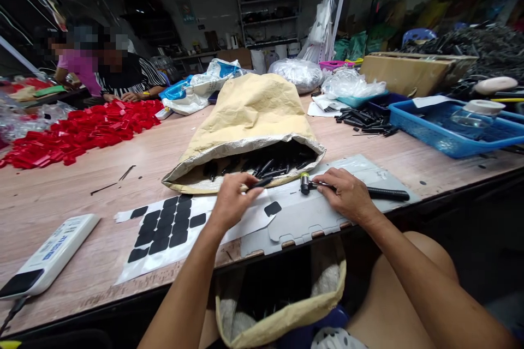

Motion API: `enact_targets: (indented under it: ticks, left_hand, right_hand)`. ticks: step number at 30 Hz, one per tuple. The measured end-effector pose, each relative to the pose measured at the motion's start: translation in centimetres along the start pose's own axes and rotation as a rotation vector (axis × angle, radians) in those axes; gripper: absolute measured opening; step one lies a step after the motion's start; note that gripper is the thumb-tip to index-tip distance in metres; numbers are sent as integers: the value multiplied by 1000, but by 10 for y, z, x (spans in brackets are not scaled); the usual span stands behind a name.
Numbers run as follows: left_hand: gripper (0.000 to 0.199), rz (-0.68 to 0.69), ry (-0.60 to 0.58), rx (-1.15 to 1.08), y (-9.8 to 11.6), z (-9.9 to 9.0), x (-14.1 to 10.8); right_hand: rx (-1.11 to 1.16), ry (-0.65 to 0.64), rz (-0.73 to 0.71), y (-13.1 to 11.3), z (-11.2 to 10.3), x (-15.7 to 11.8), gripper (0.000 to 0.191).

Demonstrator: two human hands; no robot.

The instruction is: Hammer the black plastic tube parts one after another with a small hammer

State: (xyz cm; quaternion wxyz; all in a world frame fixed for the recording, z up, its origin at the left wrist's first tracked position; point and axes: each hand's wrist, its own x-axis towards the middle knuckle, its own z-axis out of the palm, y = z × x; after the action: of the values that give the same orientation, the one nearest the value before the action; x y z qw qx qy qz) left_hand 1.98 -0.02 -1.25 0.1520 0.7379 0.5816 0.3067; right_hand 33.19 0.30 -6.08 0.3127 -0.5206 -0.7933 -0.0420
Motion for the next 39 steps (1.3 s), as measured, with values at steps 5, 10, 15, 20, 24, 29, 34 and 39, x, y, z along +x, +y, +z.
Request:
enact_targets:
  ticks: [5, 10, 15, 20, 24, 29, 34, 39]
  left_hand:
    - [11, 80, -139, -63, 7, 29, -7]
    - [12, 70, -136, -102, 1, 35, -6]
    - [10, 48, -139, -150, 1, 32, -9]
    - [10, 50, -127, -176, -1, 32, -9]
    - [9, 80, -126, -182, -1, 32, -9]
    - [9, 75, -117, -178, -1, 32, -9]
    - [9, 72, -116, -183, -1, 33, -9]
    - [8, 61, -118, -176, -1, 34, -8]
  right_hand:
    - [-14, -7, 0, 4, 2, -2, 21]
    - [37, 21, -41, -4, -5, 2, 24]
    - [270, 149, -47, -52, -17, 10, 29]
    - [413, 121, -77, -97, -18, 11, 29]
    - [328, 155, -100, -104, -9, 5, 32]
    - [214, 81, -76, -95, -5, 3, 30]
    - [240, 140, -42, -90, -10, 0, 31]
    - [216, 80, -14, -75, -9, 0, 30]
